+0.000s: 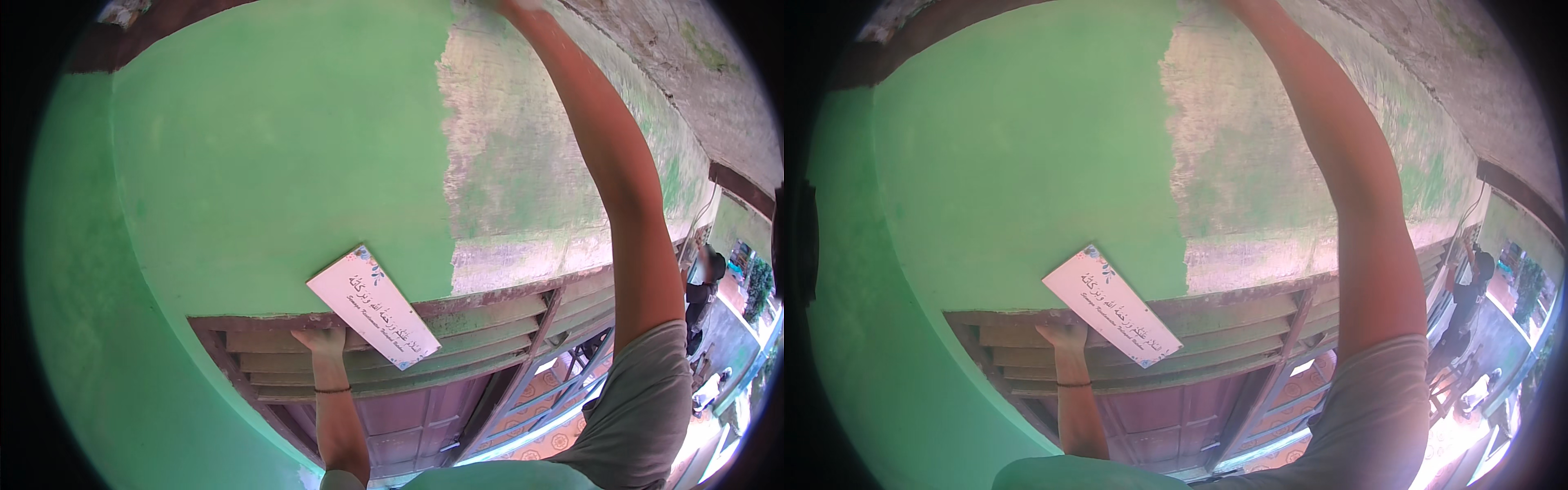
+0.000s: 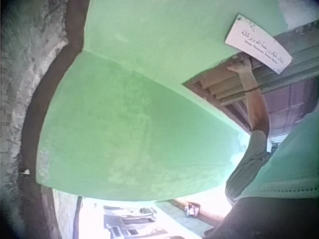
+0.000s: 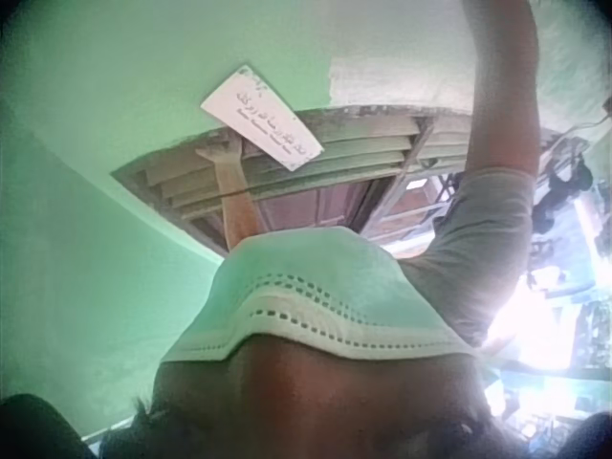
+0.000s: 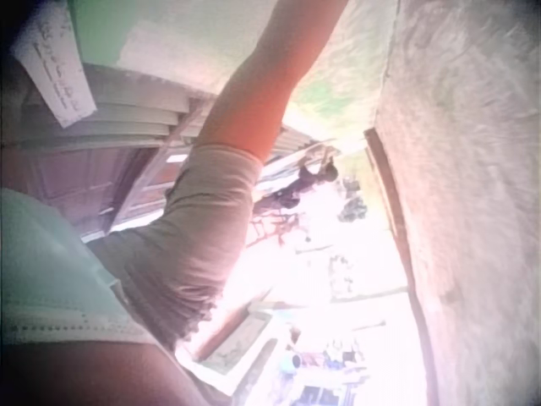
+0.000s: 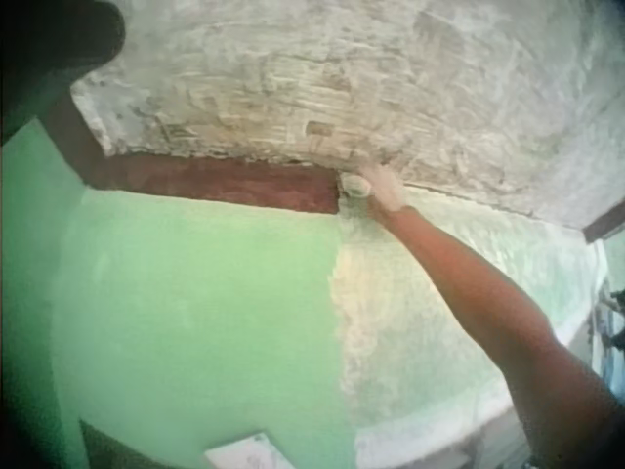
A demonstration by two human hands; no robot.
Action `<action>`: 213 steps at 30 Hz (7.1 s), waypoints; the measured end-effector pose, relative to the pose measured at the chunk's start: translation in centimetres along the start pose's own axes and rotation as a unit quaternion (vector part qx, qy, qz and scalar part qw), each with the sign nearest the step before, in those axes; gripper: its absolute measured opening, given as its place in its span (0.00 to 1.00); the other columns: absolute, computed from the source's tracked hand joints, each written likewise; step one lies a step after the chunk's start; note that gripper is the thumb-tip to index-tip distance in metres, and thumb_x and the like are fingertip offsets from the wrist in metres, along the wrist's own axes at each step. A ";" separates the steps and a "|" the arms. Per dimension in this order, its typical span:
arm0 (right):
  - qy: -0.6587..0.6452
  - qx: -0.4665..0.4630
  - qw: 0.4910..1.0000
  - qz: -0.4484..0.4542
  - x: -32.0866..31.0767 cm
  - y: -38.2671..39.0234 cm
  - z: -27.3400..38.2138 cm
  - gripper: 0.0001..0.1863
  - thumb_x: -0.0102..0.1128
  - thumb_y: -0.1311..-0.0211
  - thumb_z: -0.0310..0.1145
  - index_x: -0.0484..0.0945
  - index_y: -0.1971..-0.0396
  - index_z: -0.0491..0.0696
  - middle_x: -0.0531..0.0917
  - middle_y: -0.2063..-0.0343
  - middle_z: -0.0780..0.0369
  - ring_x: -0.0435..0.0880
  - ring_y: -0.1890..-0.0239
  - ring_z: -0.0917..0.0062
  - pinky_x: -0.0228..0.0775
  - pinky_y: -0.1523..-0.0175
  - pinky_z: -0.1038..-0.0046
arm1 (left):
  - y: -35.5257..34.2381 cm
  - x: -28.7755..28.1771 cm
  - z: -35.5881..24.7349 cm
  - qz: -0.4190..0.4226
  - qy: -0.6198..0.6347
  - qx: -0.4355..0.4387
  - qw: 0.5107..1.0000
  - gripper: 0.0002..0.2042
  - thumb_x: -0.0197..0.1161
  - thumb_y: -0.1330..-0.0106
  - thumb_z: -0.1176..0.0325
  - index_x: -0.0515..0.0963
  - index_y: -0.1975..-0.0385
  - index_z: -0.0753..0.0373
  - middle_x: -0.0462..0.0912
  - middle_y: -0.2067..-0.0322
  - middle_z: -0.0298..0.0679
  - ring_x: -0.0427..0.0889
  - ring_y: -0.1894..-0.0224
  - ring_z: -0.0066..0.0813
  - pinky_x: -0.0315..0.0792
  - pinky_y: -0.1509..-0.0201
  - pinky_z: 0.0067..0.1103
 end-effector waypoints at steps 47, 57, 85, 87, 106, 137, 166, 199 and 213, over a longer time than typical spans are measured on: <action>-0.496 0.160 0.850 0.077 1.7 2.7 3.1 0.13 0.59 0.31 0.34 0.82 0.52 0.46 0.86 0.63 0.58 0.83 0.63 0.65 0.76 0.53 0.63 | -0.6 -3.2 -1.3 -0.005 -0.063 0.064 0.996 0.30 0.52 0.34 0.37 0.78 0.43 0.53 0.83 0.51 0.33 0.82 0.52 0.32 0.77 0.54 0.32; -0.556 0.201 0.806 0.040 -1.5 2.3 4.3 0.12 0.60 0.32 0.36 0.84 0.57 0.44 0.86 0.66 0.58 0.84 0.62 0.71 0.77 0.55 0.61 | 0.6 -0.6 -0.9 -0.018 0.022 0.020 0.999 0.31 0.54 0.35 0.36 0.77 0.40 0.51 0.79 0.46 0.35 0.76 0.43 0.36 0.72 0.40 0.39; -0.075 -0.086 0.989 0.094 -3.5 5.7 6.6 0.07 0.62 0.39 0.35 0.85 0.72 0.49 0.87 0.70 0.55 0.84 0.68 0.58 0.75 0.61 0.61 | 0.2 -3.2 -1.8 -0.051 -0.107 0.129 0.985 0.20 0.54 0.32 0.44 0.81 0.56 0.51 0.83 0.64 0.27 0.80 0.67 0.24 0.75 0.66 0.24; -0.060 -0.086 0.993 0.062 -3.8 4.3 2.7 0.06 0.62 0.40 0.33 0.85 0.72 0.49 0.86 0.71 0.54 0.83 0.67 0.56 0.74 0.62 0.61 | 1.4 2.5 0.5 -0.043 -0.041 0.039 0.997 0.22 0.54 0.32 0.43 0.81 0.53 0.52 0.84 0.60 0.29 0.81 0.61 0.27 0.77 0.60 0.27; -0.341 0.055 0.931 0.117 -1.4 3.7 1.5 0.05 0.63 0.41 0.32 0.87 0.70 0.49 0.87 0.71 0.57 0.83 0.67 0.60 0.72 0.59 0.60 | 0.7 1.2 -0.1 -0.004 -0.003 0.000 1.000 0.23 0.54 0.33 0.45 0.80 0.50 0.55 0.82 0.56 0.33 0.81 0.56 0.31 0.76 0.47 0.34; -0.314 0.050 0.945 -0.072 -0.4 1.0 1.4 0.13 0.55 0.33 0.36 0.85 0.60 0.44 0.87 0.64 0.53 0.84 0.60 0.64 0.74 0.50 0.63 | 2.2 3.5 0.1 0.017 0.021 -0.015 1.000 0.18 0.56 0.31 0.50 0.80 0.52 0.54 0.82 0.55 0.30 0.79 0.47 0.30 0.71 0.35 0.36; -0.429 0.228 0.874 0.012 -2.9 0.5 4.6 0.08 0.65 0.35 0.30 0.82 0.73 0.44 0.82 0.76 0.61 0.81 0.72 0.76 0.75 0.65 0.70 | 0.9 0.8 0.0 -0.083 0.012 -0.011 0.996 0.24 0.50 0.30 0.41 0.80 0.51 0.53 0.83 0.60 0.28 0.80 0.67 0.23 0.76 0.66 0.23; -0.143 0.166 0.976 -0.009 1.4 0.2 6.5 0.14 0.65 0.39 0.42 0.82 0.61 0.47 0.86 0.63 0.47 0.85 0.59 0.48 0.75 0.57 0.51 | 3.4 2.5 -1.9 -0.055 0.048 0.013 0.997 0.24 0.51 0.28 0.48 0.76 0.41 0.57 0.77 0.42 0.36 0.73 0.37 0.36 0.68 0.31 0.38; 0.026 0.096 0.994 -0.039 2.0 -1.7 -0.7 0.11 0.64 0.39 0.44 0.87 0.65 0.53 0.86 0.63 0.51 0.86 0.61 0.52 0.77 0.56 0.52 | 2.7 3.7 0.3 -0.029 0.031 -0.020 0.999 0.29 0.53 0.31 0.39 0.76 0.41 0.54 0.80 0.45 0.32 0.79 0.43 0.32 0.75 0.40 0.34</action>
Point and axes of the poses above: each hand's wrist, its own y-axis away from the middle knuckle, its own x-axis out of the palm, z = x × y, the point moved 1 cm from there along -y, towards the middle knuckle
